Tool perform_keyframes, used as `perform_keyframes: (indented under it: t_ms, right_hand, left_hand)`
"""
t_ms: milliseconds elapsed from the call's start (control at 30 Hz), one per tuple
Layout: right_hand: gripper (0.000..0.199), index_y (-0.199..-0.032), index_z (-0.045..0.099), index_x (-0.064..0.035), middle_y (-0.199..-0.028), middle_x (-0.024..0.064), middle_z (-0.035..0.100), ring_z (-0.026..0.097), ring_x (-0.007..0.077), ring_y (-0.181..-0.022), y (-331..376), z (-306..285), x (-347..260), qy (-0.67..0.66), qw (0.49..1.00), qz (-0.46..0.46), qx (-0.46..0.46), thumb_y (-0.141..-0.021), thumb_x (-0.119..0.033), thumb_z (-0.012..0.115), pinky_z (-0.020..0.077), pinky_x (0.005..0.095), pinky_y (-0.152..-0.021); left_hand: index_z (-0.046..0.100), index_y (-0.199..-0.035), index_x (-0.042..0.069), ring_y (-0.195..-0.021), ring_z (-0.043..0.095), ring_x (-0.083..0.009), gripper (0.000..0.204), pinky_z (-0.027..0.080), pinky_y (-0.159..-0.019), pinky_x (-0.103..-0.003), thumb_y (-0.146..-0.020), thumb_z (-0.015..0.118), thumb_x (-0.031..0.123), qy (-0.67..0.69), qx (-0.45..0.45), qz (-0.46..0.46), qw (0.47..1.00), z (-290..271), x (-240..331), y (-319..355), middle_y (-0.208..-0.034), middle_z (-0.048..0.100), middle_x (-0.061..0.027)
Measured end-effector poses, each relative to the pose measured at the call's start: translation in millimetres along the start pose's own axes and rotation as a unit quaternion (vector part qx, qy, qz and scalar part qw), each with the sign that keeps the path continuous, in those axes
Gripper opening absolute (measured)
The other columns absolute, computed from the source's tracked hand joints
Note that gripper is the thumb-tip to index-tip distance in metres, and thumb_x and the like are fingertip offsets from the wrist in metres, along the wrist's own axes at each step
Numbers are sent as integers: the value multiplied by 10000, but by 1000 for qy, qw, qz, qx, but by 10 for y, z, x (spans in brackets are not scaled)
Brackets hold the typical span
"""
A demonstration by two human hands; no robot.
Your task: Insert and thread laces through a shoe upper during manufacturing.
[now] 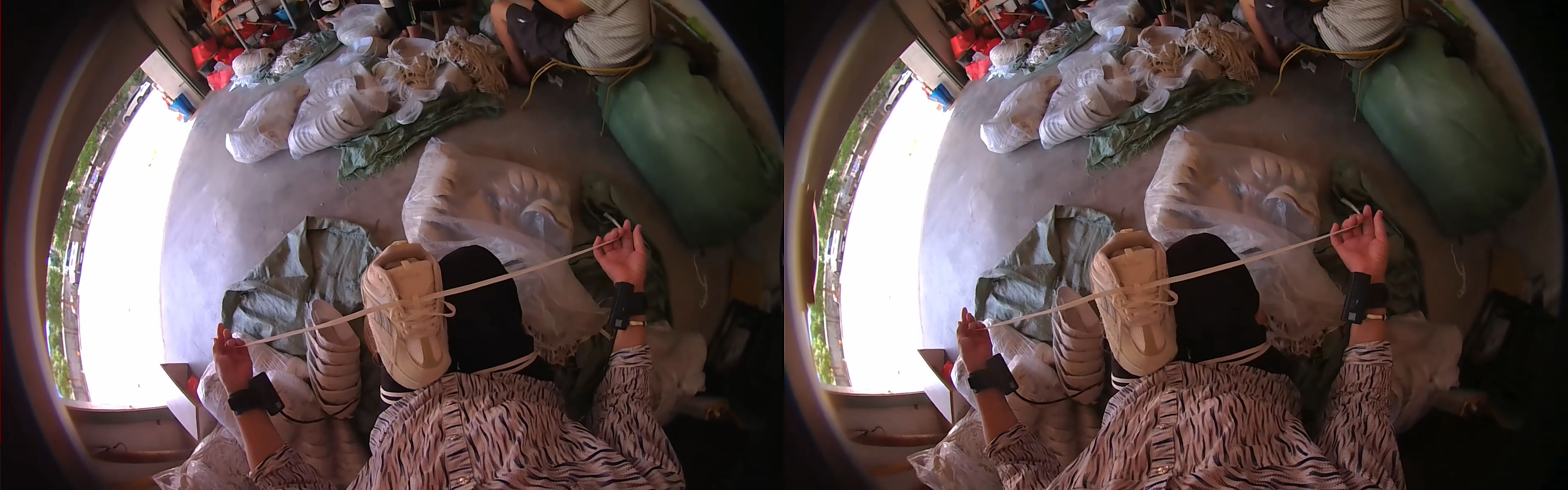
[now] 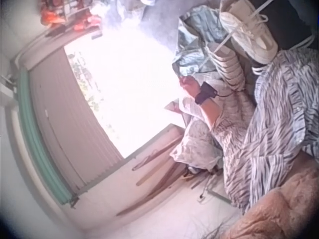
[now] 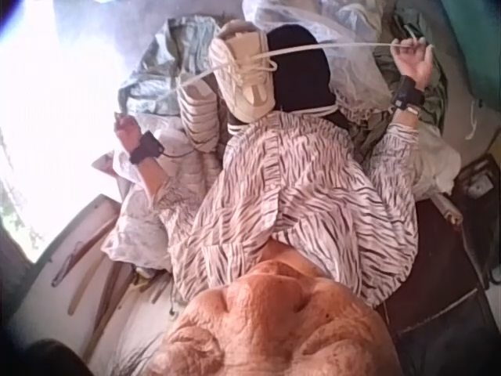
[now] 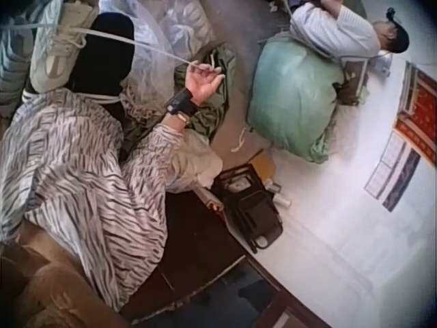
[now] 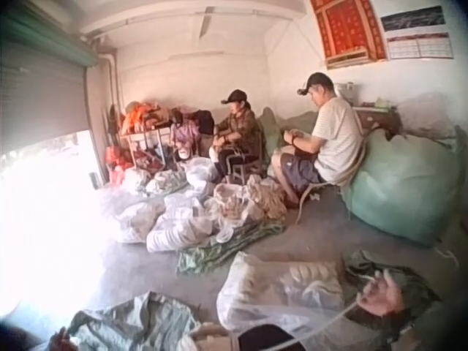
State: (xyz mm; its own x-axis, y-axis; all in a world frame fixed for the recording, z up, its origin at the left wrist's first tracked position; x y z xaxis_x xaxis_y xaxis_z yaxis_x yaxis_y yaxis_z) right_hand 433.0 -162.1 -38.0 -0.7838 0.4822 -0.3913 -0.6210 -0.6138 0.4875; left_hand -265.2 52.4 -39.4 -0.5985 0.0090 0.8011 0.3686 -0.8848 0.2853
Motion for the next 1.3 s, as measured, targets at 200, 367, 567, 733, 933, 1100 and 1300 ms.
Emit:
perform_keyframes:
  t_ms: [200, 367, 567, 733, 933, 1100, 1300]
  right_hand:
    - [221, -1077, 597, -88, -742, -18, 552, 513, 75, -603, 67, 397, 760, 244, 925, 80, -282, -881, -189, 594, 443, 247, -579]
    - [211, -1035, 603, -24, -824, 20, 623, 535, 92, -529, 755, 864, 1652, 607, 677, 65, -412, -862, -142, 579, 442, 234, -505]
    - [98, -901, 607, -12, -715, -10, 602, 526, 48, -576, 592, 835, 1794, 668, 573, -70, -470, -827, -77, 609, 421, 185, -513]
    - [85, -891, 624, -28, -715, -18, 587, 503, 38, -571, 323, 619, 1591, 653, 680, -35, -333, -810, -48, 636, 417, 178, -501]
    - [178, -891, 613, -54, -880, 66, 589, 592, 228, -728, 938, 736, 1686, 650, 498, -264, -510, -739, -97, 696, 495, 300, -627]
    - [183, -838, 588, -70, -857, 51, 536, 578, 201, -743, 1051, 705, 1948, 693, 282, -335, -572, -697, -92, 701, 499, 299, -591]
    - [182, -799, 544, -59, -745, 48, 458, 531, 202, -661, 1016, 798, 1969, 603, 386, -410, -565, -677, -76, 679, 471, 304, -533]
  left_hand:
    - [637, -955, 42, -668, 494, -101, 148, 404, -610, -233, -826, 618, 112, -467, -396, 140, 778, 1362, -952, 1529, -764, 517, 4]
    - [577, -912, 62, -734, 549, -190, 171, 450, -671, -309, -772, 663, 110, -599, -440, 339, 577, 1811, -1333, 1850, -827, 512, -63]
    - [526, -975, 58, -723, 556, -203, 208, 461, -675, -325, -799, 630, 99, -582, -399, 250, 663, 1632, -1471, 1635, -926, 493, -87]
    - [487, -1092, 40, -713, 542, -171, 303, 462, -675, -303, -810, 598, 43, -535, -324, 271, 732, 1629, -1484, 1810, -1094, 446, -123]
    - [539, -889, 18, -635, 512, -141, 133, 443, -603, -269, -818, 634, 78, -548, -324, 208, 743, 1503, -1491, 1660, -813, 528, -71]
    - [521, -814, 18, -593, 487, -117, 114, 402, -536, -256, -855, 596, 94, -525, -366, 261, 723, 1472, -1491, 1591, -715, 523, -48]
    - [499, -942, 78, -485, 367, -26, 44, 285, -437, -169, -923, 499, 117, -364, -340, -61, 865, 1633, -1359, 1742, -635, 455, 48]
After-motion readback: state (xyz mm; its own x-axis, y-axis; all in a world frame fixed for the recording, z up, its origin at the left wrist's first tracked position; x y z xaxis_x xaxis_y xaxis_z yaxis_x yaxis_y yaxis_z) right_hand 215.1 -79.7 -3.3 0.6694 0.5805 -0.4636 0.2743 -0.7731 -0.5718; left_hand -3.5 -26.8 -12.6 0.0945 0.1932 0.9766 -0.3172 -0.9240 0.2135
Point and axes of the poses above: each hand's wrist, its own y-axis away from the middle knuckle, its own z-axis out of the palm, x = y × z, the point moved 2 cm from there along -y, towards the middle knuckle
